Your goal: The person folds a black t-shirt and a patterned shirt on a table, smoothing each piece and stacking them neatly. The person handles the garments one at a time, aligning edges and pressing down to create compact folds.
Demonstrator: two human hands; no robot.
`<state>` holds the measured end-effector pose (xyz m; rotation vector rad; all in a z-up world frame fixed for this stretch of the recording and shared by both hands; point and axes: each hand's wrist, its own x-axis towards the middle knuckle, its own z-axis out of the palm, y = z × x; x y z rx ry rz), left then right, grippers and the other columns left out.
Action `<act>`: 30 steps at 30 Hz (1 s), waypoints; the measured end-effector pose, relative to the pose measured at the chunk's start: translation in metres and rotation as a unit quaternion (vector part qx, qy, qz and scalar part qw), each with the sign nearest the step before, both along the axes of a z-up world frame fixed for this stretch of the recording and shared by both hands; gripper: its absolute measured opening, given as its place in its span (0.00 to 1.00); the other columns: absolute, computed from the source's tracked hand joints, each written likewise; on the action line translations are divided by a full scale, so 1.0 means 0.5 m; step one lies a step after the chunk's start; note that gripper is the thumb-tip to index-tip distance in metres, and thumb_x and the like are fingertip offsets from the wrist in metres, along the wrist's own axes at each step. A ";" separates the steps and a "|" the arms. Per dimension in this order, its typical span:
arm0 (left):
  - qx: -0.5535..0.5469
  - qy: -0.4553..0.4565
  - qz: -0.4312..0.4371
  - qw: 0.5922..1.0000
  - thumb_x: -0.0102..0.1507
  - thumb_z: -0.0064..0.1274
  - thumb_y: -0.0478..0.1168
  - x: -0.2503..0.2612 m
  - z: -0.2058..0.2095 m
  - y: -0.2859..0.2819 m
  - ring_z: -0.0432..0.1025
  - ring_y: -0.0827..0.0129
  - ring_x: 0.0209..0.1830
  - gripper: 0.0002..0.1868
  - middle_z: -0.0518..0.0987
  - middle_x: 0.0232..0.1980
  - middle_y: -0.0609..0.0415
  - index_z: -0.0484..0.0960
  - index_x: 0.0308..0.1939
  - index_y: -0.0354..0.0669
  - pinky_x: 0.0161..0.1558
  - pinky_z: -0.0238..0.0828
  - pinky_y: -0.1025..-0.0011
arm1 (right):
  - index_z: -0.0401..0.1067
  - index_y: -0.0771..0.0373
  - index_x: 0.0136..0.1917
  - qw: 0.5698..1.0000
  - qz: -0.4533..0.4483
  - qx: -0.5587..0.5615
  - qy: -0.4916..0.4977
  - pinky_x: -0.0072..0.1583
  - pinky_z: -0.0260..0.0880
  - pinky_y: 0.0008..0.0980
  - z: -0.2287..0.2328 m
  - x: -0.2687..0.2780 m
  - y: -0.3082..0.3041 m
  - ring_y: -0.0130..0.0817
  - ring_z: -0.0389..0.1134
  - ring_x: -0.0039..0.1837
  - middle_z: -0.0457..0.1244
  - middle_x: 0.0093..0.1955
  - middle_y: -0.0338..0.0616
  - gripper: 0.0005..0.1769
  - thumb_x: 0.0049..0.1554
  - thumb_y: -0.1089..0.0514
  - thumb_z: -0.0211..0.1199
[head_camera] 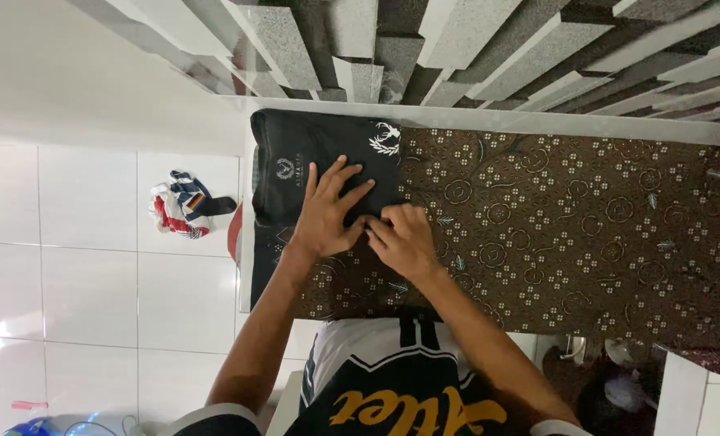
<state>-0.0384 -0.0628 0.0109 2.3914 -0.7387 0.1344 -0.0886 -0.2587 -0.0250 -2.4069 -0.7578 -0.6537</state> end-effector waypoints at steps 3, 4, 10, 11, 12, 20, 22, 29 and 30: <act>0.006 0.045 -0.020 0.999 0.49 0.63 0.42 0.003 0.026 0.005 0.51 0.44 0.80 0.38 0.68 0.73 0.49 0.79 0.66 0.54 0.75 0.27 0.32 | 0.74 0.56 0.45 0.999 0.002 -0.018 -0.033 0.46 0.57 0.40 0.009 0.001 0.003 0.40 0.58 0.43 0.56 0.46 0.42 0.07 0.53 0.64 0.66; 0.005 0.044 -0.018 0.999 0.49 0.63 0.42 0.004 0.029 0.007 0.51 0.44 0.80 0.38 0.68 0.73 0.49 0.79 0.66 0.54 0.75 0.27 0.32 | 0.74 0.56 0.45 0.999 0.003 -0.018 -0.034 0.46 0.57 0.40 0.020 0.000 0.008 0.40 0.58 0.43 0.56 0.46 0.42 0.07 0.53 0.64 0.66; 0.054 0.057 -0.051 0.996 0.44 0.69 0.42 0.005 0.022 0.015 0.45 0.43 0.82 0.34 0.64 0.76 0.50 0.82 0.56 0.56 0.75 0.23 0.32 | 0.73 0.55 0.45 0.998 -0.003 -0.055 -0.010 0.48 0.54 0.39 0.024 -0.007 0.020 0.38 0.59 0.46 0.57 0.47 0.39 0.10 0.50 0.66 0.67; 0.051 0.031 -0.053 0.997 0.45 0.70 0.41 0.003 0.018 0.016 0.45 0.43 0.83 0.29 0.64 0.77 0.49 0.83 0.51 0.54 0.75 0.25 0.32 | 0.72 0.55 0.45 0.998 -0.005 -0.050 -0.022 0.49 0.54 0.39 0.028 -0.005 0.022 0.36 0.59 0.46 0.56 0.47 0.39 0.09 0.52 0.67 0.66; 0.048 0.004 -0.055 0.997 0.45 0.71 0.40 0.002 0.015 0.017 0.44 0.42 0.83 0.24 0.64 0.77 0.49 0.84 0.46 0.52 0.76 0.26 0.33 | 0.71 0.55 0.44 0.998 -0.008 -0.045 -0.035 0.49 0.54 0.39 0.033 -0.003 0.025 0.35 0.58 0.46 0.56 0.46 0.38 0.09 0.53 0.67 0.64; -0.030 -0.088 -0.070 0.993 0.50 0.67 0.37 -0.016 -0.017 0.021 0.57 0.53 0.79 0.06 0.74 0.71 0.57 0.84 0.26 0.49 0.78 0.37 0.40 | 0.68 0.55 0.45 0.999 -0.024 -0.032 -0.003 0.48 0.55 0.42 0.020 -0.004 0.029 0.39 0.61 0.46 0.57 0.49 0.40 0.12 0.52 0.65 0.69; -0.047 -0.084 -0.076 0.992 0.52 0.66 0.35 -0.021 -0.017 0.020 0.59 0.53 0.78 0.06 0.75 0.70 0.57 0.83 0.24 0.47 0.78 0.37 0.41 | 0.67 0.57 0.45 0.999 -0.021 -0.028 -0.003 0.48 0.55 0.42 0.013 -0.006 0.034 0.39 0.61 0.46 0.57 0.49 0.41 0.11 0.54 0.66 0.68; -0.051 -0.062 -0.077 0.994 0.51 0.66 0.36 -0.020 -0.022 0.015 0.59 0.52 0.78 0.08 0.76 0.69 0.56 0.80 0.23 0.46 0.79 0.38 0.43 | 0.65 0.56 0.41 0.999 -0.033 0.009 -0.015 0.43 0.51 0.41 -0.040 -0.019 0.036 0.39 0.55 0.39 0.52 0.43 0.38 0.10 0.55 0.67 0.65; -0.044 -0.043 -0.073 0.995 0.49 0.66 0.36 -0.021 -0.023 0.011 0.58 0.52 0.78 0.08 0.75 0.69 0.56 0.79 0.24 0.46 0.78 0.39 0.41 | 0.66 0.56 0.42 0.999 -0.043 0.021 -0.005 0.43 0.51 0.41 -0.036 -0.021 0.034 0.40 0.55 0.40 0.53 0.44 0.39 0.10 0.55 0.67 0.66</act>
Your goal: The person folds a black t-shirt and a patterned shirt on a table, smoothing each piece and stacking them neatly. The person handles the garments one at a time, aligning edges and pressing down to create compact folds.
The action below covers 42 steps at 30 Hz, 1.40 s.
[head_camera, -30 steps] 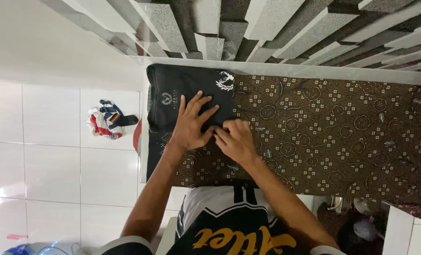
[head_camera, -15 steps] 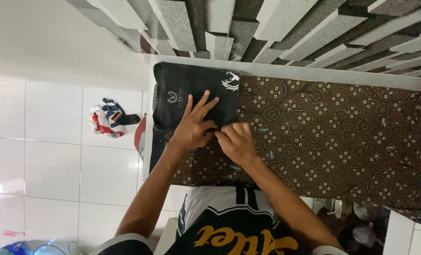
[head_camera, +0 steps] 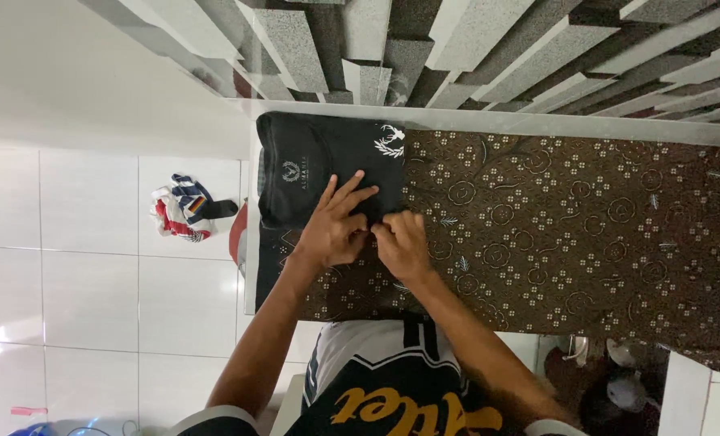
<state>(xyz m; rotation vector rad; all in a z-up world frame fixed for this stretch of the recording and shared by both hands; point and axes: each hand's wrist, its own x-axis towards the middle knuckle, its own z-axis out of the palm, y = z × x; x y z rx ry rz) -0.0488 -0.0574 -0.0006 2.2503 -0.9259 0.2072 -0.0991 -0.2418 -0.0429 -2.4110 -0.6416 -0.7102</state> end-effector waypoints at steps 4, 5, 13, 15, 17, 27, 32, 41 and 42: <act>-0.034 0.026 0.007 0.999 0.48 0.56 0.36 0.023 0.029 -0.035 0.58 0.51 0.78 0.12 0.76 0.67 0.55 0.84 0.36 0.48 0.79 0.37 0.44 | 0.66 0.54 0.45 0.999 -0.037 -0.018 -0.019 0.44 0.51 0.43 -0.051 -0.003 -0.011 0.40 0.56 0.40 0.54 0.45 0.40 0.11 0.53 0.65 0.66; -0.006 0.001 0.028 1.000 0.54 0.52 0.36 0.034 0.033 -0.050 0.57 0.53 0.79 0.17 0.74 0.70 0.54 0.84 0.47 0.48 0.79 0.35 0.47 | 0.63 0.55 0.41 0.998 -0.037 -0.032 -0.036 0.45 0.52 0.42 -0.050 -0.001 -0.011 0.39 0.56 0.39 0.54 0.43 0.39 0.10 0.55 0.64 0.64; 0.147 -0.109 0.113 0.977 0.69 0.45 0.45 0.081 -0.024 -0.124 0.54 0.49 0.80 0.25 0.66 0.77 0.49 0.74 0.70 0.49 0.78 0.37 0.45 | 0.67 0.56 0.38 1.000 -0.011 0.004 -0.014 0.44 0.54 0.43 -0.024 -0.013 -0.003 0.44 0.57 0.39 0.52 0.39 0.39 0.10 0.56 0.67 0.64; 0.150 -0.115 0.114 0.975 0.69 0.42 0.44 0.077 -0.027 -0.122 0.53 0.49 0.80 0.27 0.64 0.78 0.48 0.71 0.73 0.48 0.77 0.37 0.44 | 0.65 0.53 0.37 1.000 0.013 -0.005 0.003 0.45 0.54 0.40 -0.022 -0.020 -0.004 0.40 0.55 0.40 0.51 0.38 0.36 0.11 0.56 0.66 0.63; 0.162 -0.122 0.114 0.973 0.69 0.42 0.44 0.080 -0.025 -0.121 0.54 0.50 0.80 0.27 0.64 0.78 0.48 0.70 0.73 0.47 0.78 0.37 0.44 | 0.64 0.52 0.36 1.000 0.008 0.009 0.006 0.47 0.54 0.40 -0.021 -0.032 0.000 0.39 0.56 0.40 0.51 0.36 0.35 0.12 0.58 0.65 0.60; 0.142 -0.090 0.093 0.981 0.67 0.52 0.44 0.159 -0.045 -0.059 0.60 0.58 0.77 0.26 0.74 0.72 0.52 0.75 0.70 0.46 0.77 0.37 0.47 | 0.69 0.54 0.54 0.994 -0.061 0.090 0.031 0.65 0.57 0.51 0.089 0.060 0.027 0.50 0.61 0.68 0.62 0.65 0.45 0.14 0.54 0.64 0.58; 0.104 -0.080 0.188 0.973 0.71 0.48 0.40 0.157 -0.025 0.000 0.60 0.57 0.77 0.22 0.75 0.71 0.52 0.75 0.69 0.45 0.76 0.38 0.46 | 0.65 0.68 0.70 0.998 -0.058 0.011 0.016 0.76 0.46 0.58 0.094 0.157 0.060 0.61 0.51 0.79 0.54 0.77 0.62 0.29 0.55 0.62 0.61; 0.160 -0.025 0.287 0.944 0.71 0.44 0.61 0.148 -0.032 0.073 0.47 0.49 0.82 0.28 0.65 0.78 0.54 0.74 0.71 0.57 0.75 0.27 0.37 | 0.65 0.68 0.73 0.989 -0.098 -0.066 0.087 0.77 0.38 0.65 0.067 0.171 0.069 0.66 0.46 0.81 0.53 0.78 0.65 0.46 0.47 0.46 0.71; 0.159 -0.001 0.292 0.943 0.70 0.45 0.65 0.149 -0.028 0.077 0.46 0.47 0.82 0.30 0.65 0.77 0.53 0.73 0.71 0.58 0.74 0.27 0.34 | 0.65 0.66 0.74 0.987 -0.103 -0.066 0.101 0.77 0.38 0.65 0.069 0.169 0.067 0.66 0.46 0.81 0.53 0.78 0.64 0.46 0.47 0.45 0.71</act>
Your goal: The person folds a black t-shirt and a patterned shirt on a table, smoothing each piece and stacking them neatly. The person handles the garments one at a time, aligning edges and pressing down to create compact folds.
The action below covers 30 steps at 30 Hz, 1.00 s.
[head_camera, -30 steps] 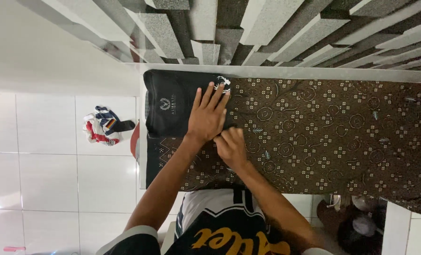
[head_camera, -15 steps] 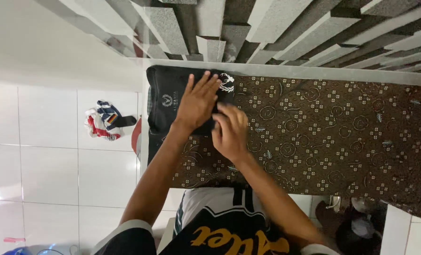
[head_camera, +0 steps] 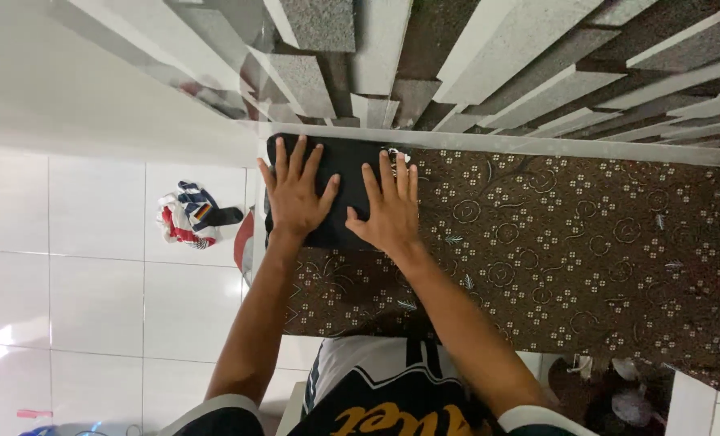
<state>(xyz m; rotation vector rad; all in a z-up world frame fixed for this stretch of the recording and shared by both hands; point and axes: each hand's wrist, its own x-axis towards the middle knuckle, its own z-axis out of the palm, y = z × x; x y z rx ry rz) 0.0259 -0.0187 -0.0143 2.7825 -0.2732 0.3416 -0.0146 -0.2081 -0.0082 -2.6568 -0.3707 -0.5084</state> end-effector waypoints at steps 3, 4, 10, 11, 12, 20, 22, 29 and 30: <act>0.004 0.035 0.008 0.999 0.68 0.44 0.68 0.006 -0.016 0.007 0.50 0.46 0.80 0.33 0.65 0.76 0.55 0.71 0.72 0.61 0.74 0.32 0.34 | 0.67 0.56 0.74 0.999 -0.014 0.005 0.035 0.75 0.39 0.72 -0.003 0.006 -0.011 0.69 0.46 0.80 0.49 0.80 0.64 0.47 0.47 0.36 0.72; 0.004 0.036 0.006 0.999 0.68 0.44 0.68 0.006 -0.013 0.006 0.50 0.46 0.80 0.33 0.65 0.76 0.55 0.71 0.72 0.61 0.74 0.32 0.34 | 0.67 0.56 0.74 0.999 -0.015 0.005 0.036 0.75 0.39 0.72 -0.001 0.005 -0.019 0.69 0.46 0.80 0.49 0.80 0.64 0.47 0.47 0.36 0.72; 0.004 -0.007 0.002 1.000 0.68 0.48 0.66 0.004 -0.023 0.000 0.50 0.45 0.80 0.31 0.68 0.75 0.53 0.74 0.70 0.58 0.74 0.31 0.35 | 0.62 0.54 0.78 0.976 -0.038 0.125 0.175 0.71 0.42 0.80 0.002 0.015 -0.063 0.75 0.51 0.77 0.49 0.79 0.69 0.56 0.48 0.21 0.68; 0.002 -0.024 -0.004 1.000 0.68 0.50 0.62 -0.002 -0.019 -0.003 0.51 0.46 0.80 0.29 0.69 0.73 0.51 0.76 0.68 0.53 0.74 0.32 0.36 | 0.59 0.55 0.79 0.960 -0.069 0.199 0.186 0.72 0.40 0.79 -0.002 0.012 -0.073 0.72 0.49 0.78 0.49 0.79 0.67 0.48 0.56 0.26 0.62; 0.001 -0.042 -0.010 0.999 0.69 0.52 0.59 -0.001 -0.013 -0.007 0.51 0.46 0.80 0.28 0.71 0.72 0.49 0.78 0.66 0.48 0.74 0.34 0.37 | 0.57 0.56 0.80 0.937 -0.099 0.272 0.193 0.74 0.37 0.77 -0.005 0.016 -0.083 0.69 0.48 0.79 0.48 0.80 0.65 0.41 0.64 0.31 0.56; -0.041 -0.030 -0.181 0.982 0.67 0.52 0.56 -0.057 0.027 -0.151 0.51 0.52 0.81 0.29 0.68 0.75 0.51 0.74 0.69 0.49 0.76 0.37 0.40 | 0.80 0.55 0.52 0.778 -0.237 0.534 0.230 0.48 0.69 0.38 -0.189 0.093 -0.133 0.39 0.73 0.49 0.70 0.46 0.44 0.18 0.56 0.42 0.71; -0.045 -0.019 -0.200 0.979 0.69 0.49 0.57 -0.062 0.008 -0.169 0.50 0.53 0.82 0.30 0.66 0.77 0.51 0.72 0.71 0.49 0.77 0.36 0.40 | 0.83 0.48 0.43 0.746 -0.269 0.551 0.259 0.43 0.67 0.34 -0.216 0.122 -0.145 0.32 0.72 0.45 0.70 0.40 0.35 0.17 0.52 0.36 0.74; 0.030 -0.041 -0.206 0.977 0.70 0.45 0.57 -0.065 -0.009 -0.176 0.50 0.54 0.82 0.32 0.61 0.80 0.50 0.67 0.75 0.49 0.78 0.33 0.42 | 0.81 0.56 0.38 0.697 -0.253 0.600 0.302 0.38 0.61 0.28 -0.152 0.149 -0.133 0.29 0.67 0.38 0.68 0.33 0.39 0.13 0.46 0.48 0.80; 0.039 -0.044 -0.206 0.977 0.70 0.45 0.57 -0.062 -0.011 -0.177 0.50 0.55 0.82 0.32 0.61 0.80 0.49 0.66 0.75 0.49 0.78 0.34 0.42 | 0.82 0.56 0.39 0.694 -0.250 0.612 0.285 0.39 0.63 0.27 -0.136 0.155 -0.127 0.27 0.67 0.38 0.68 0.33 0.38 0.13 0.46 0.50 0.80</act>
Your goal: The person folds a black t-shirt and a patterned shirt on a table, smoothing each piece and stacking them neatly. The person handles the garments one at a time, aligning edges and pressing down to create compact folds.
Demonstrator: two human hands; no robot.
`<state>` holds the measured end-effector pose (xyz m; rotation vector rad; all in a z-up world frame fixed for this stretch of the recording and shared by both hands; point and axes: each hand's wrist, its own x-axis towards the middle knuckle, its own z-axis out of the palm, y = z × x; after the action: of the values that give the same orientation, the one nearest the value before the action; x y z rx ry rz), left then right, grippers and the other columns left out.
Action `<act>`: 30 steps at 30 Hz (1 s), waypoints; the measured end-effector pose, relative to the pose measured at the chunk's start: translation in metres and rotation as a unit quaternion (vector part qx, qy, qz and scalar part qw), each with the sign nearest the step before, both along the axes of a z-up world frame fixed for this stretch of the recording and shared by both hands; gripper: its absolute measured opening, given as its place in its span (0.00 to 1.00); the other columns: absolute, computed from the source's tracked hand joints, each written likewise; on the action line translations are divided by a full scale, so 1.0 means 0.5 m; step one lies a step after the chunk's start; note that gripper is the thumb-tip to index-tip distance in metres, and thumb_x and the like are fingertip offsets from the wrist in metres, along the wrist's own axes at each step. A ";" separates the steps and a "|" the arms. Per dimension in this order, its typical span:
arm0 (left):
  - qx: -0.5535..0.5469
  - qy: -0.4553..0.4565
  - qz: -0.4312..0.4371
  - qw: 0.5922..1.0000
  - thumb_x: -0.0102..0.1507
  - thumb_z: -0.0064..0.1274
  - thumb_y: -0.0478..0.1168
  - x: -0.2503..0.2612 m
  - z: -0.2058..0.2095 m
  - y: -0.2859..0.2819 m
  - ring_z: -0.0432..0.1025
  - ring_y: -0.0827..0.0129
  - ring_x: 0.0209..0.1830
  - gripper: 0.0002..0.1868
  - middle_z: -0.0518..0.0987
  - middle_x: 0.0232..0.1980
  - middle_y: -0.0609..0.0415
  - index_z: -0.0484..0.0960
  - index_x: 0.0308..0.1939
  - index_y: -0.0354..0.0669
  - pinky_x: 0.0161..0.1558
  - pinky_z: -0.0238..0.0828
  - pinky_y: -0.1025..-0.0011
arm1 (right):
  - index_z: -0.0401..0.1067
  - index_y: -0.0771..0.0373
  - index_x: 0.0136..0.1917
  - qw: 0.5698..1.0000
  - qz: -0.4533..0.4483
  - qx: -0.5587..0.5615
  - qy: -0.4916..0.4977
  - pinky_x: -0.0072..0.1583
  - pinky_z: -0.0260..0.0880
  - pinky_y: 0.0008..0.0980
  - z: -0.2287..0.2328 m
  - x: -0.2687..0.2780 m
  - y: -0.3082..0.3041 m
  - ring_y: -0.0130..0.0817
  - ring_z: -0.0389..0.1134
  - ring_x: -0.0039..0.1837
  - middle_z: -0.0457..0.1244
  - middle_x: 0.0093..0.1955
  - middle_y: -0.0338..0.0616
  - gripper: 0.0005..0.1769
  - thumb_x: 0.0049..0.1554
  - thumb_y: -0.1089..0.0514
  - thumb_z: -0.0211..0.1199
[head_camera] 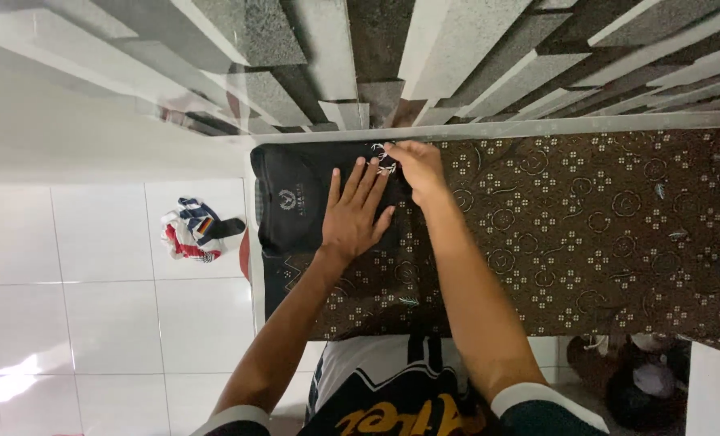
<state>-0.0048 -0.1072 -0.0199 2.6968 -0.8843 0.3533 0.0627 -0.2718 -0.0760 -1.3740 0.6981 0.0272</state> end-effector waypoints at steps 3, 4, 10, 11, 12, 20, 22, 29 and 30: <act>-0.007 -0.022 0.004 1.000 0.70 0.42 0.58 0.000 -0.001 -0.001 0.53 0.55 0.81 0.31 0.63 0.79 0.50 0.68 0.74 0.49 0.78 0.37 0.43 | 0.82 0.59 0.44 0.997 -0.039 0.043 -0.043 0.47 0.65 0.25 -0.054 -0.008 0.012 0.26 0.68 0.43 0.71 0.38 0.39 0.15 0.47 0.51 0.81; -0.009 -0.022 0.005 1.000 0.70 0.42 0.58 -0.002 -0.002 -0.001 0.53 0.55 0.81 0.31 0.63 0.79 0.50 0.68 0.74 0.49 0.78 0.37 0.43 | 0.82 0.59 0.44 0.998 -0.037 0.041 -0.043 0.47 0.65 0.25 -0.011 -0.018 0.011 0.26 0.68 0.43 0.71 0.38 0.39 0.15 0.47 0.51 0.81; -0.015 -0.029 0.007 0.999 0.69 0.45 0.56 -0.004 -0.001 -0.005 0.53 0.56 0.81 0.32 0.63 0.79 0.50 0.68 0.74 0.49 0.77 0.37 0.42 | 0.82 0.54 0.51 0.972 0.099 -0.131 -0.168 0.46 0.69 0.22 0.049 -0.023 -0.029 0.20 0.67 0.42 0.71 0.38 0.39 0.14 0.50 0.59 0.78; -0.012 -0.031 0.007 0.999 0.69 0.45 0.56 -0.003 0.001 -0.005 0.53 0.56 0.81 0.31 0.64 0.78 0.51 0.68 0.74 0.50 0.77 0.36 0.42 | 0.82 0.51 0.52 0.947 0.146 -0.217 -0.186 0.47 0.70 0.30 0.061 -0.022 -0.035 0.31 0.71 0.44 0.71 0.40 0.42 0.14 0.51 0.57 0.75; -0.008 -0.031 0.007 0.999 0.69 0.44 0.57 -0.005 0.001 -0.003 0.53 0.57 0.81 0.31 0.64 0.78 0.51 0.69 0.73 0.50 0.78 0.36 0.43 | 0.82 0.48 0.53 0.913 0.192 -0.299 -0.201 0.48 0.72 0.38 0.071 -0.023 -0.038 0.42 0.74 0.47 0.72 0.41 0.46 0.14 0.52 0.56 0.73; -0.010 -0.063 0.017 0.998 0.70 0.42 0.57 -0.008 0.004 -0.007 0.53 0.56 0.81 0.31 0.65 0.77 0.50 0.68 0.74 0.50 0.78 0.38 0.42 | 0.81 0.51 0.52 0.804 0.324 -0.469 -0.167 0.50 0.74 0.45 0.085 0.014 -0.041 0.49 0.74 0.51 0.72 0.45 0.45 0.10 0.56 0.56 0.64; -0.003 -0.065 0.022 0.998 0.68 0.45 0.57 -0.008 0.005 -0.003 0.53 0.56 0.81 0.32 0.66 0.76 0.50 0.68 0.74 0.50 0.78 0.39 0.42 | 0.81 0.49 0.47 0.816 0.322 -0.451 -0.167 0.52 0.74 0.46 0.086 0.017 -0.033 0.50 0.74 0.52 0.73 0.45 0.44 0.08 0.55 0.57 0.65; 0.000 -0.102 0.024 0.995 0.70 0.39 0.56 -0.011 -0.007 -0.007 0.51 0.54 0.82 0.30 0.61 0.80 0.50 0.68 0.74 0.50 0.78 0.40 0.40 | 0.79 0.49 0.55 0.826 0.350 -0.431 -0.098 0.56 0.73 0.51 0.141 0.004 -0.032 0.53 0.72 0.57 0.72 0.51 0.50 0.16 0.53 0.52 0.64; -0.005 -0.104 0.022 0.994 0.70 0.38 0.56 -0.010 -0.008 -0.008 0.52 0.54 0.82 0.30 0.61 0.80 0.50 0.67 0.74 0.50 0.78 0.40 0.40 | 0.80 0.51 0.54 0.823 0.361 -0.428 -0.098 0.56 0.73 0.52 0.147 0.005 -0.034 0.56 0.72 0.57 0.72 0.51 0.53 0.15 0.53 0.54 0.64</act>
<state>-0.0096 -0.1114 -0.0239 2.7099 -0.8746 0.6559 0.0654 -0.2890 -0.0023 -2.4161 -0.0772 0.1896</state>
